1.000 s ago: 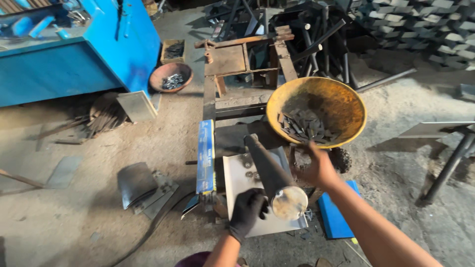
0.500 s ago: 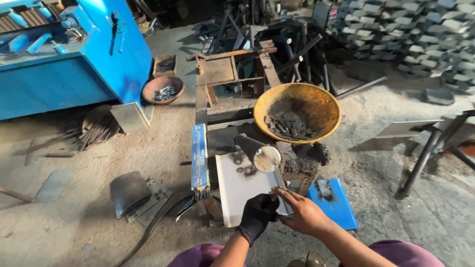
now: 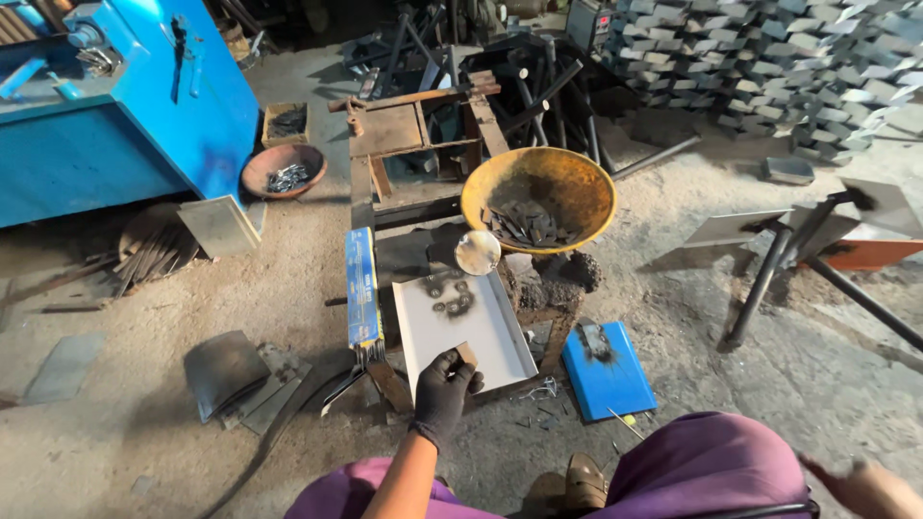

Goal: The person welds a metal pipe to a flat metal sheet using a welding torch. They reposition the pipe and sheet multiple times to weld different sections, creating bright sparks and molten metal at the joints.

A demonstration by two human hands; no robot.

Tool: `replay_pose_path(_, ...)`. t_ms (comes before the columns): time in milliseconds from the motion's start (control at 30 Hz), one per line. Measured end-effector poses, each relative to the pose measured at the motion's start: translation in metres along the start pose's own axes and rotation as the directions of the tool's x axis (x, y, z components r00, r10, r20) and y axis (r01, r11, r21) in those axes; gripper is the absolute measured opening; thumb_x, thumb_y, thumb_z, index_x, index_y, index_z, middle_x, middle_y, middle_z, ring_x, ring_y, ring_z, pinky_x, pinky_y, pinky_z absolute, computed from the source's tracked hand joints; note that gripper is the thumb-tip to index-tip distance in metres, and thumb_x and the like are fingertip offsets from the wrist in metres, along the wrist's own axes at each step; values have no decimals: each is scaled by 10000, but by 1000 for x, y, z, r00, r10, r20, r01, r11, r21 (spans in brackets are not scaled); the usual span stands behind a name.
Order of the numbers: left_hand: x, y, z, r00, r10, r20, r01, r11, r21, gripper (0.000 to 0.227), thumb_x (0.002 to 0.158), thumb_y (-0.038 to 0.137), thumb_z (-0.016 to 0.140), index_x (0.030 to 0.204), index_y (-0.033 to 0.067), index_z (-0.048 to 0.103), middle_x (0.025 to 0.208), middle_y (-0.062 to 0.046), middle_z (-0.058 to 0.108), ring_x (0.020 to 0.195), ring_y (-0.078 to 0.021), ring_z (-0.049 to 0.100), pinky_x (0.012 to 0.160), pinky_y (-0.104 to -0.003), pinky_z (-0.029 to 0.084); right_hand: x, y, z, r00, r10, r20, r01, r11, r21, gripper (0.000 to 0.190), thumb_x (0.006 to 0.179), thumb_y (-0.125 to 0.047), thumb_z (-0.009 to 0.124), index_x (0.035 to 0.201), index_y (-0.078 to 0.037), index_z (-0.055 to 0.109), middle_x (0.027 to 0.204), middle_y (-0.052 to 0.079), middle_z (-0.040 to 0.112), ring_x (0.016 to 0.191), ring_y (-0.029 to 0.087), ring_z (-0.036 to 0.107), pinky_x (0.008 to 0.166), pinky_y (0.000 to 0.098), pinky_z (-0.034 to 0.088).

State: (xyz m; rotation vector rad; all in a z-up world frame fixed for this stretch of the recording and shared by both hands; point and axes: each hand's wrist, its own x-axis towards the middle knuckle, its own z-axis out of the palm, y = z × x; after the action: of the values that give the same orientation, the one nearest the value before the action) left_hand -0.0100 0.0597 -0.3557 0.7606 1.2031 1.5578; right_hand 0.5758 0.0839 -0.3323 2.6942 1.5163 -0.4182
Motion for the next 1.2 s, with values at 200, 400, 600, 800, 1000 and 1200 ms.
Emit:
replay_pose_path(200, -5, -5, 4, 999, 28, 31, -31, 996, 79, 76, 916, -3, 676, 976, -50, 676, 761, -70, 707, 637, -136, 673, 609, -279, 560, -9, 15, 45, 949, 9, 316, -221, 736, 640, 705, 914, -204, 623, 1574, -220, 375, 1298, 153, 667, 1117, 320, 685, 955, 434, 574)
replay_pose_path(400, -8, -9, 5, 999, 41, -12, -40, 995, 89, 100, 890, -8, 685, 985, -27, 712, 741, -72, 704, 605, -144, 653, 582, -282, 541, 6, 20, 29, 995, -45, 89, -83, 116, 990, 764, 979, -64, 552, 1665, -194, 243, 1357, 191, 612, 1167, 322, 649, 995, 431, 562)
replay_pose_path(600, -2, -13, -15, 990, -69, -122, 66, 997, -34, 76, 874, -4, 724, 936, -36, 694, 737, -77, 696, 596, -156, 643, 561, -299, 546, 26, -49, -41, 877, -339, -340, 178, -428, 886, 825, 988, 10, 522, 1719, -175, 189, 1419, 216, 556, 1240, 344, 600, 1038, 461, 531)
replay_pose_path(800, 5, -1, -19, 978, 55, -199, -65, 997, -43, 75, 862, -36, 716, 915, -76, 681, 751, -84, 682, 618, -160, 649, 570, -312, 574, -9, -167, -115, 778, -595, -202, -244, -583, 775, 618, 967, -577, 626, 1296, -55, 599, 1061, 157, 612, 850, 292, 564, 748, 427, 481)
replay_pose_path(1000, 26, 30, 6, 952, 61, -301, 34, 953, 300, 105, 816, 80, 741, 872, -8, 727, 697, -111, 705, 614, -192, 677, 577, -322, 575, -63, -282, -58, 812, -548, -203, -154, -535, 831, 234, 913, -254, 652, 1057, -132, 513, 925, 74, 562, 823, 260, 582, 741, 456, 538)
replay_pose_path(1200, 94, 35, 18, 870, 432, -237, 11, 464, 886, 275, 786, 345, 765, 808, 71, 764, 796, -184, 732, 778, -377, 711, 713, -460, 566, -87, -323, 10, 823, -567, 38, -289, -360, 887, 212, 853, -157, 631, 993, -152, 472, 794, 58, 537, 704, 223, 566, 589, 429, 479)
